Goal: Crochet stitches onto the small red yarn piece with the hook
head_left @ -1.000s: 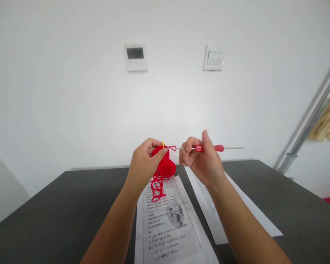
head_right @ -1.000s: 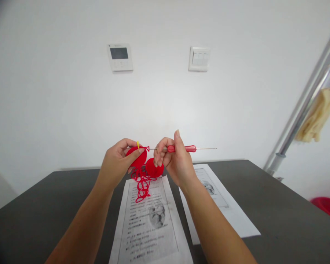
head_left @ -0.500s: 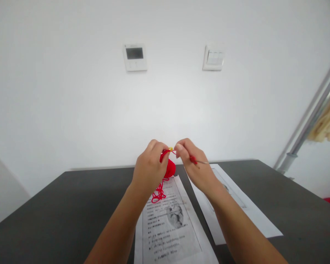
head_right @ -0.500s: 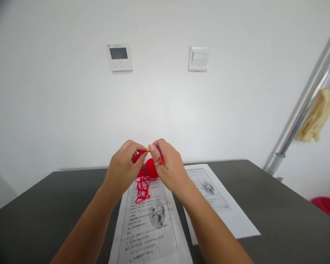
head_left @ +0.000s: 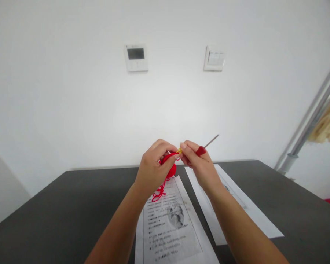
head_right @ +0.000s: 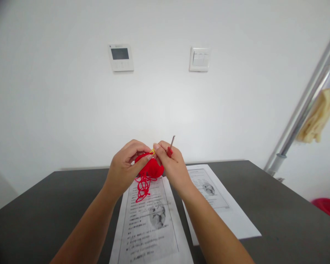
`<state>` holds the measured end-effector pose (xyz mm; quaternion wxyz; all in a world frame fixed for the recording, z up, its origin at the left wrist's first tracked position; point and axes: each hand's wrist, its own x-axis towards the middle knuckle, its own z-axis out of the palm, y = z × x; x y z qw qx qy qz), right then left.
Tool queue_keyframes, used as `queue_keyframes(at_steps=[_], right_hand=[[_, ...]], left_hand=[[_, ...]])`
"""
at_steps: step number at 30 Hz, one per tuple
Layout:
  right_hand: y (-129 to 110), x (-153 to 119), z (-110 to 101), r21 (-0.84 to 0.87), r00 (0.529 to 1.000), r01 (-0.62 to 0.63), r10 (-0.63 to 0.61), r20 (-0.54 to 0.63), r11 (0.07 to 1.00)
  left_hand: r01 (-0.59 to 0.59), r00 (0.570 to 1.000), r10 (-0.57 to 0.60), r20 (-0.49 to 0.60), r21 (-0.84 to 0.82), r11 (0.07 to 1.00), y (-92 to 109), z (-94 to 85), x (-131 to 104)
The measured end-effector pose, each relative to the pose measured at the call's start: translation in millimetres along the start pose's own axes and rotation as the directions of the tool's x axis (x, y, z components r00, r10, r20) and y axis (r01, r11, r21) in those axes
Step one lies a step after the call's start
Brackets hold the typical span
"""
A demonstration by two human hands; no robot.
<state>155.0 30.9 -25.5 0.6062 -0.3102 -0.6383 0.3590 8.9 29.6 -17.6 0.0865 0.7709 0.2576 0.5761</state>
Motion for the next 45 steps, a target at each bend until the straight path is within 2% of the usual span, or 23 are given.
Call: queue_keyframes(at_steps=[3, 7, 11, 14, 15, 17, 20, 22, 29, 33, 40, 45], right_hand=[[2, 0, 1, 0.065, 1.0, -0.028, 0.028, 0.005, 0.997], [4, -2, 2, -0.155, 0.994, 0.072, -0.082, -0.065, 0.985], [5, -5, 2, -0.322, 0.987, 0.139, -0.158, -0.032, 0.936], [2, -7, 2, -0.389, 0.981, 0.136, -0.179, -0.076, 0.911], [1, -7, 1, -0.407, 0.979, 0.133, -0.184, -0.09, 0.904], [0, -8, 0, -0.443, 0.977, 0.131, -0.192, -0.097, 0.887], [-2, -8, -1, -0.497, 0.977, 0.133, -0.197, -0.077, 0.858], [-3, -7, -2, -0.527, 0.978, 0.133, -0.198, -0.069, 0.839], [-5, -8, -2, -0.603, 0.974, 0.111, -0.208, -0.094, 0.79], [-4, -7, -3, -0.732, 0.974, 0.121, -0.223, -0.044, 0.671], [-2, -1, -3, -0.897, 0.997, 0.068, -0.065, 0.044, 0.436], [-3, 2, -1, -0.915, 0.998, 0.051, 0.01, 0.06, 0.399]], left_hand=[[0.009, 1.0, -0.01, -0.016, -0.047, 0.999, -3, 3.0, 0], [0.152, 0.986, -0.157, -0.047, -0.102, 0.983, -6, 5.7, -1], [0.172, 0.984, -0.176, -0.038, -0.107, 0.979, -7, 5.7, -2], [0.201, 0.977, -0.206, -0.05, -0.096, 0.975, -6, 5.5, -3], [0.186, 0.979, -0.19, -0.072, -0.055, 0.981, -5, 5.2, -4], [0.088, 0.991, -0.079, -0.109, 0.087, 0.992, -5, 4.2, -4], [-0.091, 0.99, 0.116, -0.075, 0.273, 0.958, -5, 2.2, -3], [-0.143, 0.985, 0.165, -0.045, 0.314, 0.939, -6, 1.6, -2], [-0.221, 0.972, 0.235, 0.006, 0.365, 0.904, -10, 5.7, -5], [-0.26, 0.962, 0.27, 0.029, 0.395, 0.881, -12, 8.5, -6], [-0.305, 0.949, 0.308, 0.07, 0.46, 0.834, -23, 12.9, -7], [-0.296, 0.951, 0.302, 0.071, 0.5, 0.814, -31, 14.9, -8]])
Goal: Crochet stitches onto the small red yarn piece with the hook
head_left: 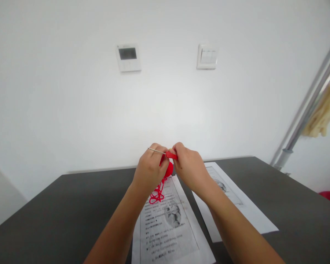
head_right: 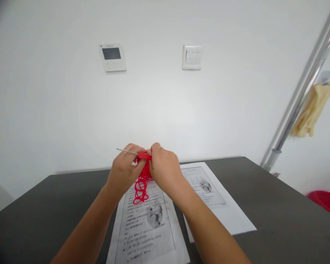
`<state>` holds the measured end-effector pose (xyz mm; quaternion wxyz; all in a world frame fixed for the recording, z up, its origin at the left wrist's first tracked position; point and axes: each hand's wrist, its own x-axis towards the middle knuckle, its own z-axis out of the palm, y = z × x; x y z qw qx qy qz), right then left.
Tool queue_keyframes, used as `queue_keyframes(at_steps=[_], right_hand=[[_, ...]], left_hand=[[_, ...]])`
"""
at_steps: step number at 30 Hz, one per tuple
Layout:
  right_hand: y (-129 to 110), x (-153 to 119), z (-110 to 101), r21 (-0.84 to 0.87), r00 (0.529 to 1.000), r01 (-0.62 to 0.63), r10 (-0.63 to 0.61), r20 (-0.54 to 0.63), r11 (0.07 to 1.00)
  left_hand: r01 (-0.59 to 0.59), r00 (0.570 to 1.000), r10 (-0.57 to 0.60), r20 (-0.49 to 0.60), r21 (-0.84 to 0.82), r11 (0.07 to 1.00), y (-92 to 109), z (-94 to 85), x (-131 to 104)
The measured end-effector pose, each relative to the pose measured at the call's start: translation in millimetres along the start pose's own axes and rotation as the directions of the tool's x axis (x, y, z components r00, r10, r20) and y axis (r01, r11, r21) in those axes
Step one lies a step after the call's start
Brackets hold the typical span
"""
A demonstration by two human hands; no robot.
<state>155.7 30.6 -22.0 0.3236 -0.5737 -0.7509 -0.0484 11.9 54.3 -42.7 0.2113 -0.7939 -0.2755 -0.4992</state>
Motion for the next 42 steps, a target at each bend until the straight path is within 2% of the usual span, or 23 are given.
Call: queue_keyframes(at_steps=[3, 6, 9, 14, 20, 25, 30, 38, 42], right_hand=[[-2, 0, 2, 0.05, 0.999, -0.034, 0.034, 0.016, 0.998], [-1, -1, 8, 0.221, 0.997, -0.018, 0.034, -0.071, 0.975], [1, -2, 12, 0.433, 0.987, 0.05, 0.022, -0.16, 0.9], [3, -4, 14, 0.61, 0.986, 0.066, 0.041, -0.16, 0.79], [1, -5, 14, 0.649, 0.986, 0.017, 0.096, -0.139, 0.761], [4, -2, 9, 0.721, 0.994, 0.049, 0.039, -0.104, 0.691], [8, -2, 5, 0.656, 0.992, 0.115, -0.05, -0.117, 0.746], [8, -3, 1, 0.579, 0.989, 0.091, -0.007, -0.146, 0.81], [6, -4, -2, 0.6, 0.993, 0.075, -0.006, -0.116, 0.796]], left_hand=[[0.016, 0.999, -0.017, -0.04, -0.017, 1.0, 2, 0.5, 0], [0.089, 0.992, -0.092, -0.087, -0.04, 0.995, 6, -2.0, 2], [0.145, 0.984, -0.151, -0.092, -0.067, 0.987, 9, -6.0, 5], [0.107, 0.989, -0.114, -0.098, -0.07, 0.992, 11, -10.4, 7], [0.094, 0.991, -0.1, -0.084, -0.081, 0.992, 11, -11.3, 7], [0.106, 0.992, -0.113, -0.06, -0.102, 0.989, 10, -10.9, 6], [0.101, 0.993, -0.108, -0.054, -0.119, 0.988, 9, -13.2, 7], [0.146, 0.989, -0.146, 0.015, -0.191, 0.971, 9, -16.8, 8], [0.158, 0.987, -0.158, 0.014, -0.21, 0.965, 7, -16.8, 8]])
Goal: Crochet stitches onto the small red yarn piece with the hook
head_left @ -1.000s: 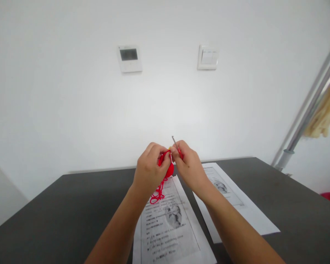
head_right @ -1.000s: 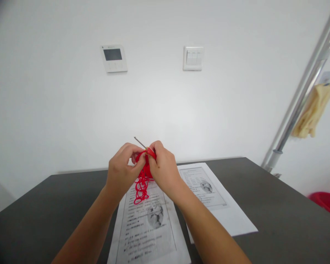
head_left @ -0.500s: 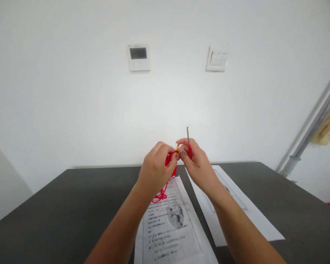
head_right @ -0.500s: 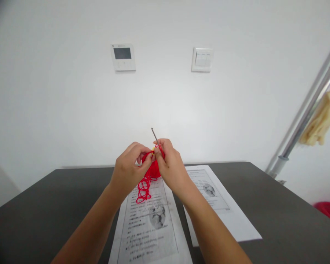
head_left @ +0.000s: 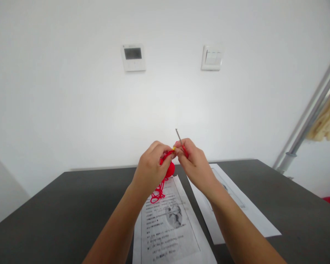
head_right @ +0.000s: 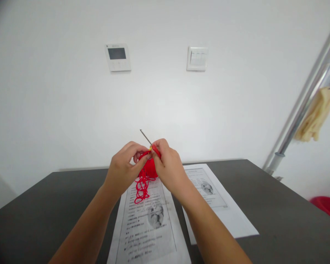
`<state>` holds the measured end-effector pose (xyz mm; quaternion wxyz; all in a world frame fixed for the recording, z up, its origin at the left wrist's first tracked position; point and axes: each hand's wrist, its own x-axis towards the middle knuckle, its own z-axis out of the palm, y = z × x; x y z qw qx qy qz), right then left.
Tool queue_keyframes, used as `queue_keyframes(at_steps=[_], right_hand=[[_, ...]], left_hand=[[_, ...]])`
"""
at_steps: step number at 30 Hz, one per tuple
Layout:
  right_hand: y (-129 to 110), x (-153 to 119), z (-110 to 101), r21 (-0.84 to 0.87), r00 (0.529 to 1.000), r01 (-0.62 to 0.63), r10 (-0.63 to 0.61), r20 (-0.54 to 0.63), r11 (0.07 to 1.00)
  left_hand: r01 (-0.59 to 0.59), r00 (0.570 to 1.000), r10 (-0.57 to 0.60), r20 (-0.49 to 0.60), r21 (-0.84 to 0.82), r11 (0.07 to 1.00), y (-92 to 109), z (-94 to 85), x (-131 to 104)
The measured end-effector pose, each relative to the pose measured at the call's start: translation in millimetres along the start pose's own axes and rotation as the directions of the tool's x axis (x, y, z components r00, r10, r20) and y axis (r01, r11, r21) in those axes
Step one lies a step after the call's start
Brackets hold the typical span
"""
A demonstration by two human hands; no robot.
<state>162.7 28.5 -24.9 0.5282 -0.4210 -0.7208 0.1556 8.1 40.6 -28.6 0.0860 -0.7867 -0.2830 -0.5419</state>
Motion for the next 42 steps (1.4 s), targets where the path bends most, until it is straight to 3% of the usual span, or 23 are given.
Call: queue_keyframes(at_steps=[7, 14, 17, 25, 34, 39, 42], right_hand=[[2, -1, -1, 0.095, 0.997, -0.074, 0.071, 0.034, 0.993], [-2, -3, -8, 0.061, 0.996, -0.049, 0.044, 0.082, 0.997], [-5, -4, -8, 0.041, 0.995, -0.043, 0.038, 0.095, 0.998], [4, 0, -7, 0.13, 0.986, -0.149, 0.137, 0.094, 0.98], [-6, -3, -3, -0.177, 0.998, -0.048, 0.055, 0.034, 0.983], [-3, -2, -1, -0.223, 0.995, -0.09, 0.096, 0.018, 0.971], [-1, 0, -2, -0.132, 0.992, -0.124, 0.126, 0.011, 0.984]], left_hand=[[-0.023, 0.999, 0.025, 0.026, -0.067, 0.997, 1, -0.2, 1], [0.143, 0.989, -0.135, 0.051, -0.23, 0.963, 1, -4.9, 4], [0.137, 0.99, -0.129, 0.049, -0.254, 0.957, 0, -6.2, 4], [0.119, 0.991, -0.099, 0.091, -0.264, 0.957, 0, -3.0, 3], [0.211, 0.977, -0.203, 0.061, -0.201, 0.956, 4, 4.6, -2], [0.125, 0.989, -0.116, 0.089, -0.093, 0.988, 10, 6.3, -4], [0.136, 0.987, -0.125, 0.097, -0.116, 0.984, 9, 4.5, -2]])
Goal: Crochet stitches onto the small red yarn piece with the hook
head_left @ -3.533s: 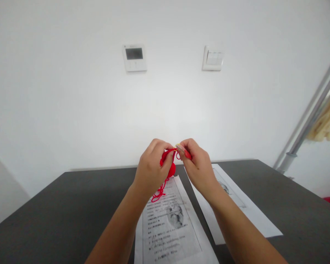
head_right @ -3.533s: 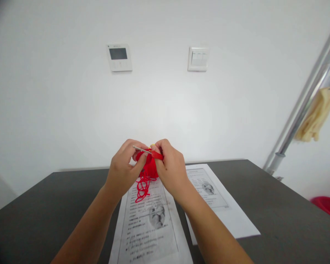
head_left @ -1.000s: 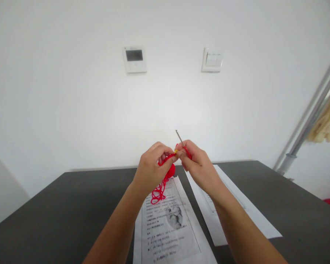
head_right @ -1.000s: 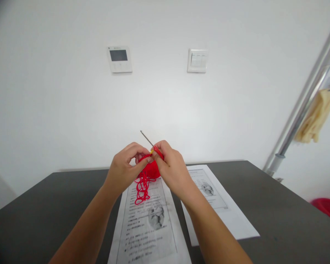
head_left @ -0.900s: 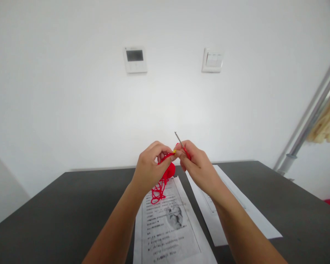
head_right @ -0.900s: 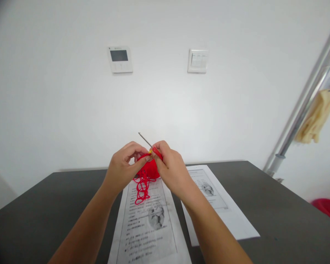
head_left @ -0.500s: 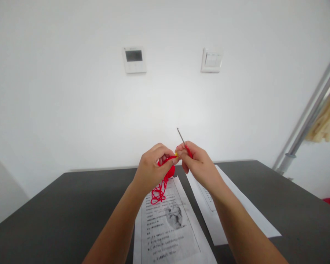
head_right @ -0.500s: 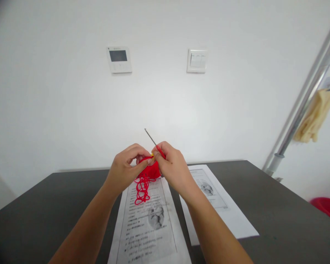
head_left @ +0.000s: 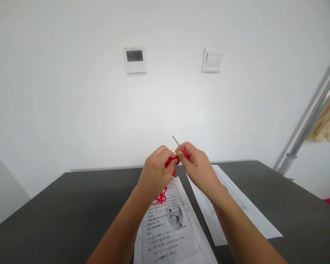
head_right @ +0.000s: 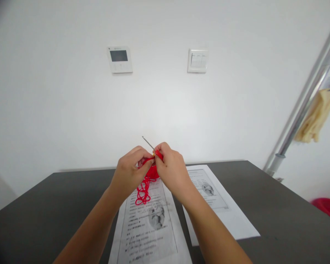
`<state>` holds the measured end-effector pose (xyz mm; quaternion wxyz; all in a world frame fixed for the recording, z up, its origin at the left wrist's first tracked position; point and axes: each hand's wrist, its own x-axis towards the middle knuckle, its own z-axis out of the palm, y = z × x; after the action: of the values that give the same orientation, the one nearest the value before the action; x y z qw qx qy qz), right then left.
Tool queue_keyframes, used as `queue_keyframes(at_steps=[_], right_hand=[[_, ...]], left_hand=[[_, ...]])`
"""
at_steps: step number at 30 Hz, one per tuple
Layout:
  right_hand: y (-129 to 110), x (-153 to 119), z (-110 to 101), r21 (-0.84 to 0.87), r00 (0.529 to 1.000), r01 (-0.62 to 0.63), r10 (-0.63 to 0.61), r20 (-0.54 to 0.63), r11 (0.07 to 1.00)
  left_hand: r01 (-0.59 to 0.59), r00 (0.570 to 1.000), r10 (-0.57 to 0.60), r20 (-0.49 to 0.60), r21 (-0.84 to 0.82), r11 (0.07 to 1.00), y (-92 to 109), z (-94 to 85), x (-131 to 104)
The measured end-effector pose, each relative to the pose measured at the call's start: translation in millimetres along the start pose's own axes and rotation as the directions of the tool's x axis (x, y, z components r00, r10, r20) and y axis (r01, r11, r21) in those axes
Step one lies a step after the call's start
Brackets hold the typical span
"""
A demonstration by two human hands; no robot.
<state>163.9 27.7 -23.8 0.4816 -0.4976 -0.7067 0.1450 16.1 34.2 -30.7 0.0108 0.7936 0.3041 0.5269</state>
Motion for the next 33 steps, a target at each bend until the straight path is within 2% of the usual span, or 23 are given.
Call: queue_keyframes(at_steps=[5, 8, 14, 19, 25, 28, 33], right_hand=[[2, 2, 2, 0.308, 0.998, -0.04, 0.025, 0.054, 0.95], [3, 2, 4, 0.373, 0.998, -0.033, 0.012, 0.058, 0.927], [0, -2, 3, 0.243, 1.0, -0.014, 0.014, 0.005, 0.97], [-7, -5, 2, 0.047, 0.999, 0.026, -0.024, -0.048, 0.999], [-5, -4, 1, -0.06, 0.996, 0.06, -0.063, -0.061, 0.996], [-3, -3, -1, -0.037, 0.997, 0.057, -0.058, -0.05, 0.998], [0, -2, -7, 0.122, 0.998, 0.054, -0.059, 0.036, 0.991]], left_hand=[[0.095, 0.995, -0.096, -0.003, -0.119, 0.988, -4, -8.0, 5], [0.085, 0.996, -0.086, 0.002, -0.116, 0.99, -6, -11.3, 7], [-0.096, 0.995, 0.096, 0.017, 0.03, 0.995, -8, -13.4, 6], [-0.285, 0.958, 0.285, 0.025, 0.175, 0.942, -11, -11.9, 3], [-0.309, 0.945, 0.328, -0.005, 0.318, 0.896, -14, -0.7, -1], [-0.356, 0.921, 0.389, -0.033, 0.334, 0.872, -15, 2.8, -1], [-0.384, 0.9, 0.427, -0.092, 0.297, 0.874, -17, 3.3, 1]])
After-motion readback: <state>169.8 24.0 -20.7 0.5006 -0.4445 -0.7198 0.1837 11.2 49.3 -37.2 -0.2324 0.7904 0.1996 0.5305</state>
